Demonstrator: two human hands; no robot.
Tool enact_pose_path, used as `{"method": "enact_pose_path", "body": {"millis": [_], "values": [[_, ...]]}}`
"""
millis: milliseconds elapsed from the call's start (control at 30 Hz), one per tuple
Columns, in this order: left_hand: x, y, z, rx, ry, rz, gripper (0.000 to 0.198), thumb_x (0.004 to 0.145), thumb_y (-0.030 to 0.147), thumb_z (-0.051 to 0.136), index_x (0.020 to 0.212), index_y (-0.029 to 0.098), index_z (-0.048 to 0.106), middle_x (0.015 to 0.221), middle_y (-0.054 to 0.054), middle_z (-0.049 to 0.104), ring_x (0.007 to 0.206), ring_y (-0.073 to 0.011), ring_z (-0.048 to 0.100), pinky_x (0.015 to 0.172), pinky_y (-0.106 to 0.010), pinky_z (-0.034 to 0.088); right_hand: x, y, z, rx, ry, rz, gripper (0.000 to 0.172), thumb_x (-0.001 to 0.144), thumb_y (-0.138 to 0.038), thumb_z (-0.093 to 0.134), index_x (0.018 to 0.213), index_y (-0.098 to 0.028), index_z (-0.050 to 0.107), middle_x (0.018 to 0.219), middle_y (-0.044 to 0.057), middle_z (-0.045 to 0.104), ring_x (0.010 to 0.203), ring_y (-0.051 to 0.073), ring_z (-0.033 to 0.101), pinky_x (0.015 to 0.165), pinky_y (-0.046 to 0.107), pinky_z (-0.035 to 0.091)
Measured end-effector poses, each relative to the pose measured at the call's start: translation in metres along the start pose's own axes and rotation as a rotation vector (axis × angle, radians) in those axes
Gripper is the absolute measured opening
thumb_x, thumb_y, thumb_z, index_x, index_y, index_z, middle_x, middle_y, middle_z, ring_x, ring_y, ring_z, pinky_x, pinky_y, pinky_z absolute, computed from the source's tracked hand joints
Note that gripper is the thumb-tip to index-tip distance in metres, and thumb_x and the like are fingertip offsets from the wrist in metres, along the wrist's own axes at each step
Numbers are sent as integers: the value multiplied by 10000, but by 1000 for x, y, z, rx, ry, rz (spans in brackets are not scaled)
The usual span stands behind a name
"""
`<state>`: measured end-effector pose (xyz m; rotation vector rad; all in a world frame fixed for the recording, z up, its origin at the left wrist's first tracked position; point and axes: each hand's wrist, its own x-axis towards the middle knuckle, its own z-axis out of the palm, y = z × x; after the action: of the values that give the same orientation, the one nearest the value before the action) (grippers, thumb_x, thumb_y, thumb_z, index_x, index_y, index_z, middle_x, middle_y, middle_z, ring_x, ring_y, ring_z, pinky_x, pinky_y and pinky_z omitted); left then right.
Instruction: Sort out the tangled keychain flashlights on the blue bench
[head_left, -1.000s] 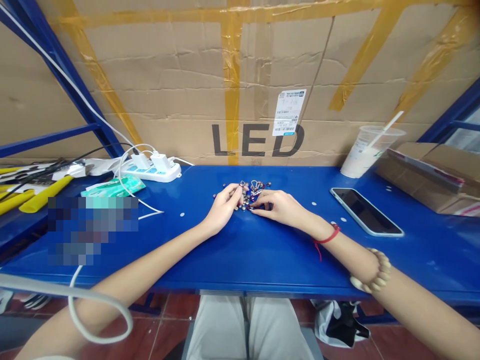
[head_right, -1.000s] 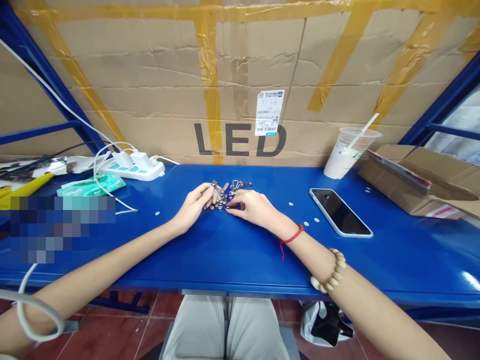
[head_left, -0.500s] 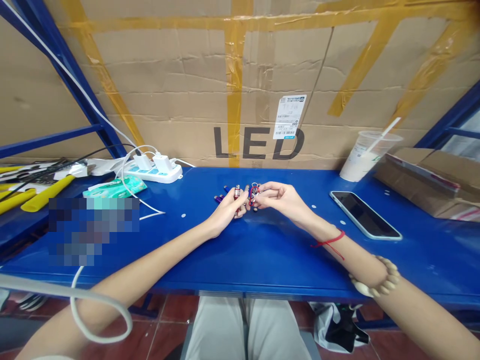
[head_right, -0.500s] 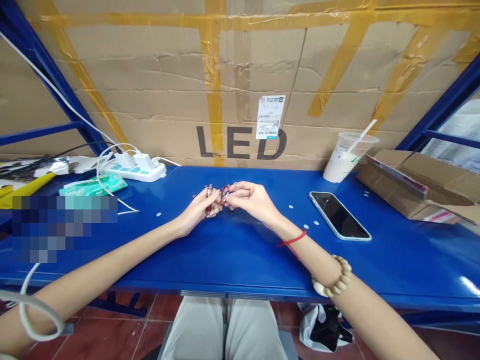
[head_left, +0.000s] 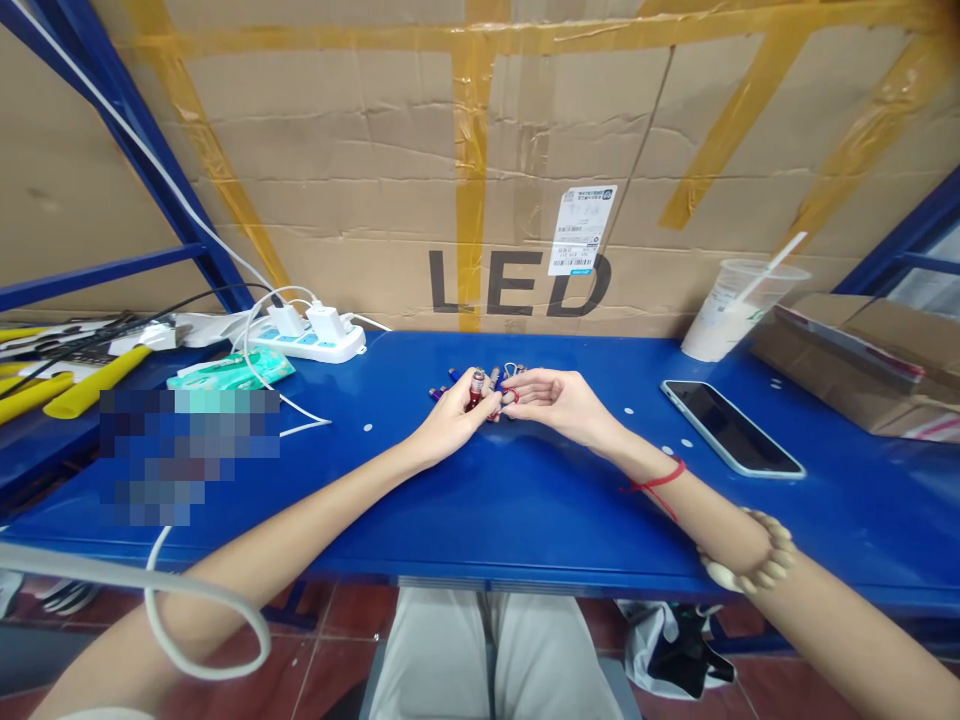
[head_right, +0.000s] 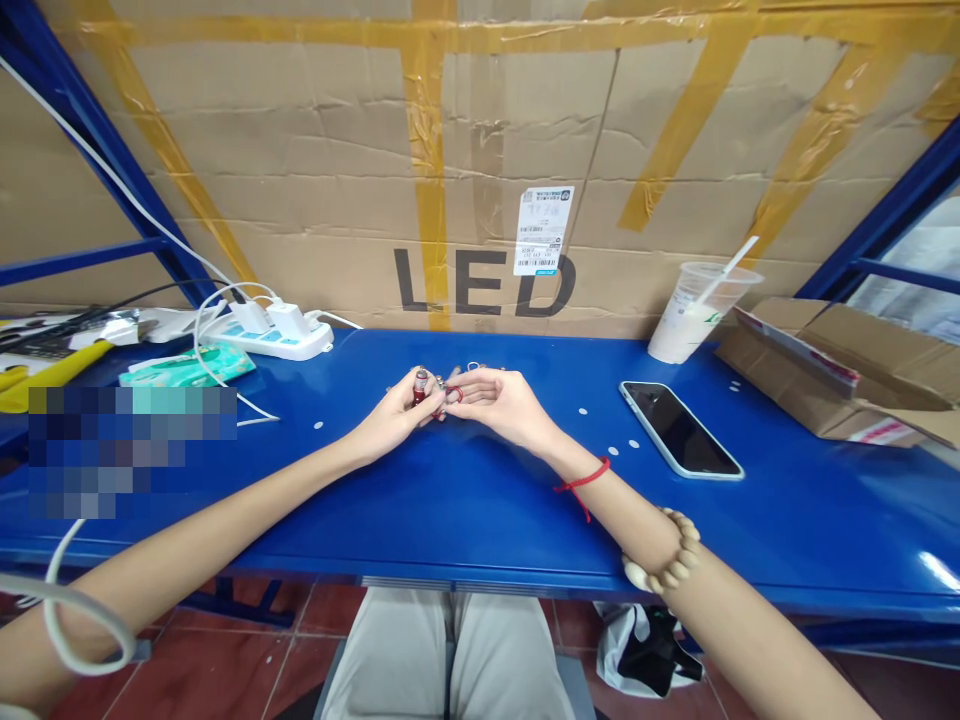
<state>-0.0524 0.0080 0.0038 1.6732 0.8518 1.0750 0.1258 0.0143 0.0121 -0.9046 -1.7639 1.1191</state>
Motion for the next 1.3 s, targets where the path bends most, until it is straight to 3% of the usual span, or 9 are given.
{"method": "enact_pose_path", "body": {"millis": [167,367,533,700,800,900,1033,1167,1300], "values": [[0,1,-3,114,-34,67,236,867,334,480,740,193,338,676,37,404,603,-90,416,600,-225,349,-5,-3,2,-320,-7,-195,337,755,-353,659,1010,-134,667,842,72,688,724,158,642,686,296,543],[-1,1,-6,306,-24,118,264,857,314,497,698,185,331,648,45,347,577,-81,333,572,-223,291,-8,-9,-1,-643,-125,-439,252,848,-303,566,1027,-166,679,908,85,666,810,178,616,766,323,505],[1,3,-3,37,-36,57,266,860,374,500,741,184,357,651,42,407,582,-75,394,555,-208,324,-6,-8,-2,-644,-16,-446,200,805,-294,616,916,-161,717,818,71,681,732,167,620,699,298,511],[5,2,-3,-112,-66,-71,385,889,498,371,720,157,424,617,5,512,493,-63,405,472,-205,304,-7,-7,3,-408,164,-227,242,695,-358,699,799,-140,709,700,55,696,613,166,645,623,294,544],[6,-2,-2,-172,-133,-163,407,876,536,367,746,154,425,624,-9,548,444,-62,436,418,-202,277,-8,-8,5,-218,137,-122,318,630,-380,738,817,-132,670,715,61,706,676,195,680,692,322,566],[5,-4,0,-230,-144,-179,341,835,495,494,805,175,382,634,15,554,425,-57,450,399,-188,255,-8,-7,6,-174,76,-149,306,659,-369,719,851,-148,630,828,69,711,789,201,685,782,340,552],[3,1,0,-246,-93,-145,361,796,381,594,746,205,283,570,73,456,424,-40,390,413,-178,219,-8,-5,5,-255,57,-199,236,738,-372,657,839,-166,604,930,66,694,851,199,675,817,348,541],[2,7,0,-243,-45,-41,346,803,329,578,714,198,270,591,80,341,469,-31,321,455,-186,230,-8,-4,3,-468,57,-280,257,814,-348,592,1005,-182,641,1001,77,691,874,203,665,819,344,530],[1,7,-2,-179,-40,-5,318,810,305,553,694,190,280,622,66,315,496,-37,276,477,-198,226,-8,-3,2,-708,2,-441,250,870,-332,526,981,-180,691,891,91,699,797,200,640,768,332,503]]}}
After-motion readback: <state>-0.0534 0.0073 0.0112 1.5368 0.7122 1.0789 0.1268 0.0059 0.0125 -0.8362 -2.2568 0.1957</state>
